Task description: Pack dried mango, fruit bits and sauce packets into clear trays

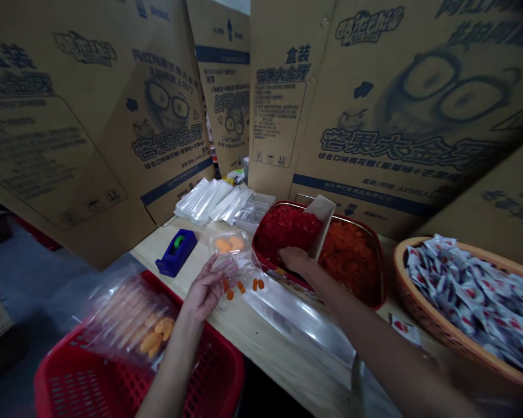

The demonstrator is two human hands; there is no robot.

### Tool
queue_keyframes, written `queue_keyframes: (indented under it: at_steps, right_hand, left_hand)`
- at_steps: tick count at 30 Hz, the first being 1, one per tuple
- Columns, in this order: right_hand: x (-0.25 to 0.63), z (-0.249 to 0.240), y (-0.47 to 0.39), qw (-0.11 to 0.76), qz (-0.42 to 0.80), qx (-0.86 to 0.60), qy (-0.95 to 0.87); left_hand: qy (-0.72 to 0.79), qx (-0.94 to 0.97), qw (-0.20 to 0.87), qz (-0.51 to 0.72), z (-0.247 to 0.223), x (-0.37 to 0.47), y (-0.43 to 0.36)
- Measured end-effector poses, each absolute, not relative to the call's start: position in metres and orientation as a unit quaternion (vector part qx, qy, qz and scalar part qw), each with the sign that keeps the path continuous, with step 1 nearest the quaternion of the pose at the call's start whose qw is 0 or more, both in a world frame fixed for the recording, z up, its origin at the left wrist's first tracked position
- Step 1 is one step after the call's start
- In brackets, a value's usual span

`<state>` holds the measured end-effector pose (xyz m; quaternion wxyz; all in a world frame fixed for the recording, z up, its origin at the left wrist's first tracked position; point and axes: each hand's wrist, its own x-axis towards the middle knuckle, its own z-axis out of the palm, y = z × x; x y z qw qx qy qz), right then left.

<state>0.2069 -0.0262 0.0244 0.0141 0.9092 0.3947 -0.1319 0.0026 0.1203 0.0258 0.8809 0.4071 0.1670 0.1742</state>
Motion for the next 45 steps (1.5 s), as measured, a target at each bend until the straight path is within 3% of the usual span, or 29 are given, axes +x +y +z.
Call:
queue_keyframes:
  at_steps: [7,10,13,16,19,22,25,28,30,33,41,43,45]
  right_hand:
    - [0.207,0.032,-0.050,-0.041,0.017,0.930,0.366]
    - [0.190,0.040,-0.057,-0.233,0.063,0.880,0.409]
    - [0.161,0.048,-0.059,-0.420,-0.004,0.773,0.475]
    - [0.138,0.050,-0.064,-0.469,-0.050,0.726,0.500]
    - [0.142,0.051,-0.081,-0.499,0.019,0.738,0.453]
    - [0.171,0.053,-0.123,-0.477,0.153,0.786,0.361]
    - [0.205,0.053,-0.186,-0.324,0.230,0.883,0.251]
    - [0.224,0.045,-0.252,-0.138,0.095,0.982,0.089]
    - [0.227,0.036,-0.284,-0.096,-0.024,0.994,0.035]
    - [0.225,0.025,-0.309,-0.111,-0.057,0.991,0.051]
    - [0.218,0.025,-0.339,-0.180,0.067,0.981,0.021]
    - [0.214,0.028,-0.345,-0.242,0.094,0.966,-0.003]
    - [0.204,0.034,-0.345,-0.367,0.098,0.925,-0.015]
  left_hand:
    - [0.157,0.392,0.891,0.168,0.024,0.017,0.112]
    - [0.152,0.382,0.897,0.161,0.023,0.023,0.106]
    - [0.143,0.384,0.900,0.149,0.024,0.026,0.098]
    - [0.133,0.389,0.902,0.136,0.027,0.026,0.089]
    - [0.135,0.393,0.902,0.122,0.031,0.022,0.081]
    - [0.137,0.395,0.902,0.108,0.034,0.016,0.075]
    - [0.123,0.384,0.910,0.091,0.037,0.008,0.067]
    - [0.127,0.383,0.913,0.067,0.041,0.005,0.055]
    - [0.133,0.390,0.910,0.046,0.043,0.006,0.043]
    - [0.132,0.395,0.909,0.013,0.045,0.009,0.021]
    - [0.093,0.393,0.913,-0.057,0.033,0.027,-0.035]
    - [0.080,0.397,0.912,-0.065,0.028,0.031,-0.049]
    - [0.066,0.392,0.914,-0.073,0.024,0.036,-0.062]
